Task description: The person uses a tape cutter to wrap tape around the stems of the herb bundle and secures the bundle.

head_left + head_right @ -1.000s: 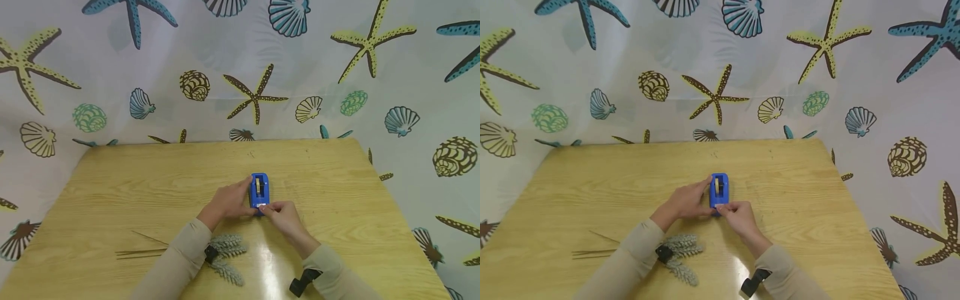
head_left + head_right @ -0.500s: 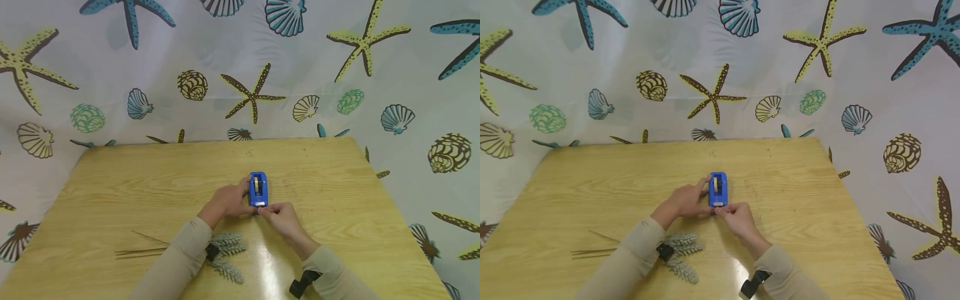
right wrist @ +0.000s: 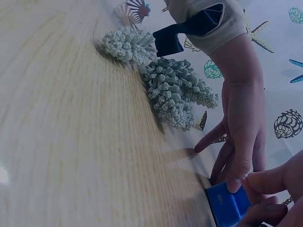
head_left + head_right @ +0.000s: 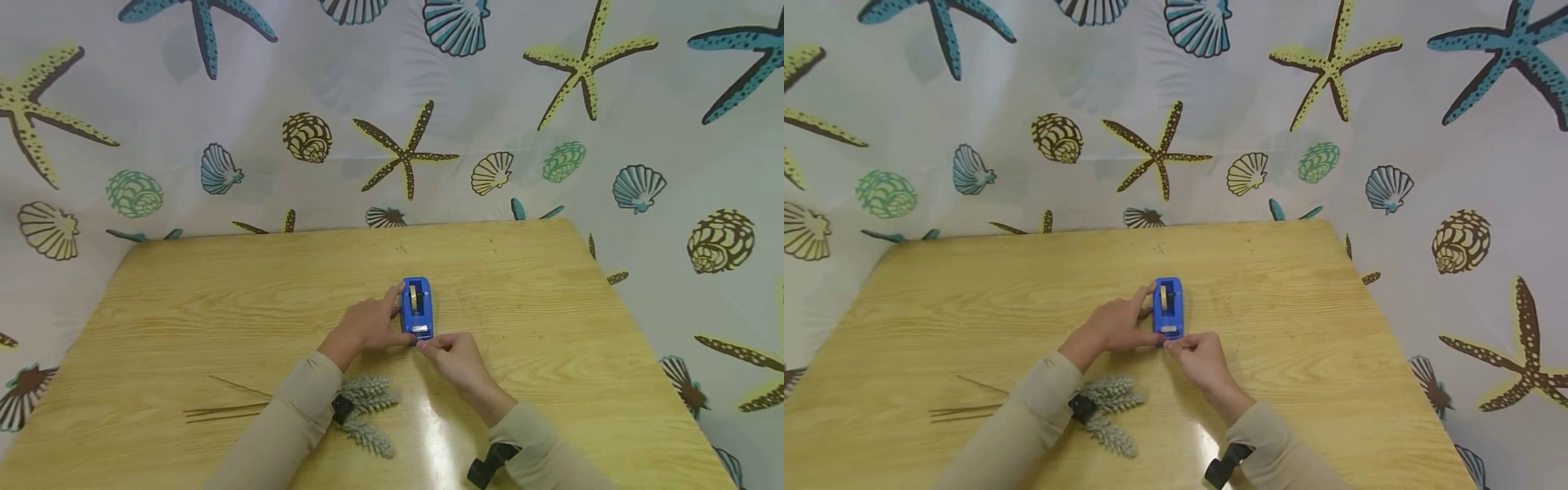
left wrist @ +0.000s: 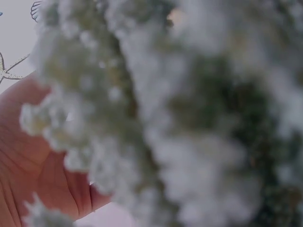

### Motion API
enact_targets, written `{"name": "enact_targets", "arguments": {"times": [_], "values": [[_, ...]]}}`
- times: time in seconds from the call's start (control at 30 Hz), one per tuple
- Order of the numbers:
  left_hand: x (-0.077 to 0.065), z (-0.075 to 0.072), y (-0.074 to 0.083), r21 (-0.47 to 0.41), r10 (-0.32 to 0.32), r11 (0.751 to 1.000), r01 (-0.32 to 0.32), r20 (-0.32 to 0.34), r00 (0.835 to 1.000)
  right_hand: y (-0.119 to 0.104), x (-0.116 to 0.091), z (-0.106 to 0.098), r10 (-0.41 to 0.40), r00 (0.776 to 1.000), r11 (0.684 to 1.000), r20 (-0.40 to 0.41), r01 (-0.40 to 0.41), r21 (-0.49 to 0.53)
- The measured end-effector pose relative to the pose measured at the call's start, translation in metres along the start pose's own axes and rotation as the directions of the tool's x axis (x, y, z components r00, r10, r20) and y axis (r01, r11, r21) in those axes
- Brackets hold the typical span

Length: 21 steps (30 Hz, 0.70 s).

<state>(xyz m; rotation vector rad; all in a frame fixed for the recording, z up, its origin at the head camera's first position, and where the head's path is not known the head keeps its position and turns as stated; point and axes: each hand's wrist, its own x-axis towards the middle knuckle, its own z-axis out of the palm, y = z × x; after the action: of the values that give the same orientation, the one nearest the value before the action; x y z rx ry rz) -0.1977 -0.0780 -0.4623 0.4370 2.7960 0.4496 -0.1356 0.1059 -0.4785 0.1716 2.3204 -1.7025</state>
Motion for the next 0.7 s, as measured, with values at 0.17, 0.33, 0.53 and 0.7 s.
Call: {"name": "enact_targets", "arguments": {"times": [0.17, 0.33, 0.53, 0.7], "values": [[0.0006, -0.0003, -0.0002, -0.002, -0.005, 1.000, 0.005, 0.001, 1.000, -0.0003, -0.0011, 0.0005, 0.007, 1.000, 1.000, 0.009, -0.007, -0.008], [-0.0007, 0.0000, 0.0032, -0.017, 0.002, 1.000, -0.002, 0.001, 1.000, 0.0015, -0.0047, 0.0010, 0.035, 0.999, 0.999, -0.015, -0.035, -0.007], [-0.0033, -0.0020, 0.0045, -0.030, -0.008, 1.000, 0.008, 0.015, 1.000, 0.0038, -0.0062, 0.0034, 0.045, 0.999, 0.999, -0.026, -0.044, 0.019], [-0.0060, -0.0024, 0.0020, -0.047, -0.012, 0.999, 0.014, 0.025, 1.000, 0.0027, -0.0089, 0.0070, 0.047, 0.999, 0.999, -0.020, -0.047, 0.023]]}}
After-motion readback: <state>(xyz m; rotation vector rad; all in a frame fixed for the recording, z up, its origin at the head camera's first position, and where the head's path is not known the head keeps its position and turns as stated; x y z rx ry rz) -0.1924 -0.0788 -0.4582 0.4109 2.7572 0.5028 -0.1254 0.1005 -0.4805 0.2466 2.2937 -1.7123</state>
